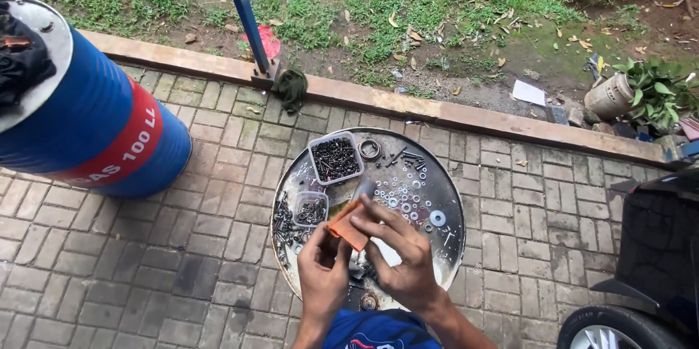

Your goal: The person smooths a small metal part using an orange sanding block, then switches to a grey sanding block to continue smoothing the same part. The person handles the metal part and sanding blocks over a round metal tray filled with various hardware items.

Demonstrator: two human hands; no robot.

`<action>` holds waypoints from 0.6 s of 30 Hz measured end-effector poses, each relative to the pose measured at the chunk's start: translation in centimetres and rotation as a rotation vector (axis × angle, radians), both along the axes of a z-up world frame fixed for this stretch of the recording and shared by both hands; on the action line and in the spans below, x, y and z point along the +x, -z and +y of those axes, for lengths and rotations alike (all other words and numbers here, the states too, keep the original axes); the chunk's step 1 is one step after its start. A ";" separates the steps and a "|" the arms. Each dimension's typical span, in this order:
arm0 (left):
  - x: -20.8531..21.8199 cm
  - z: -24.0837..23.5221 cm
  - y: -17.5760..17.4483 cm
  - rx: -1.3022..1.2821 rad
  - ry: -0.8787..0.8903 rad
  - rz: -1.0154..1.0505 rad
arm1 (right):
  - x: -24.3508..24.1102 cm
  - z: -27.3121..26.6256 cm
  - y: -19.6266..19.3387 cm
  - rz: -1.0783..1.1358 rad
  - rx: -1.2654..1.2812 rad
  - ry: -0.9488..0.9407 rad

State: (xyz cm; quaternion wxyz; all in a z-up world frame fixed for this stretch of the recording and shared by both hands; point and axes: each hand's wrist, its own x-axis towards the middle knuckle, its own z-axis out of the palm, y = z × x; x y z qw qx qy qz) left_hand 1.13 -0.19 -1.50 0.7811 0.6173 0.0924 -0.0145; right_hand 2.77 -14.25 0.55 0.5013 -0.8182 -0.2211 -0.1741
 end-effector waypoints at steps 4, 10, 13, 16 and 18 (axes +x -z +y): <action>-0.6 -0.2 0.3 -0.044 0.001 -0.121 | -0.1 0.3 -0.5 -0.091 0.104 -0.079; -0.9 -0.1 -1.8 -0.137 0.045 -0.238 | -0.4 -0.5 -0.7 -0.307 -0.022 -0.101; -1.0 0.1 -2.9 -0.081 0.075 -0.191 | -0.6 -0.7 -1.5 -0.367 -0.047 -0.108; -1.5 0.1 -3.4 -0.056 0.076 -0.239 | -0.4 -1.3 -1.7 -0.319 -0.064 -0.089; -1.5 0.2 -4.3 -0.056 0.084 -0.280 | -1.9 -0.7 -2.1 -0.391 -0.062 -0.128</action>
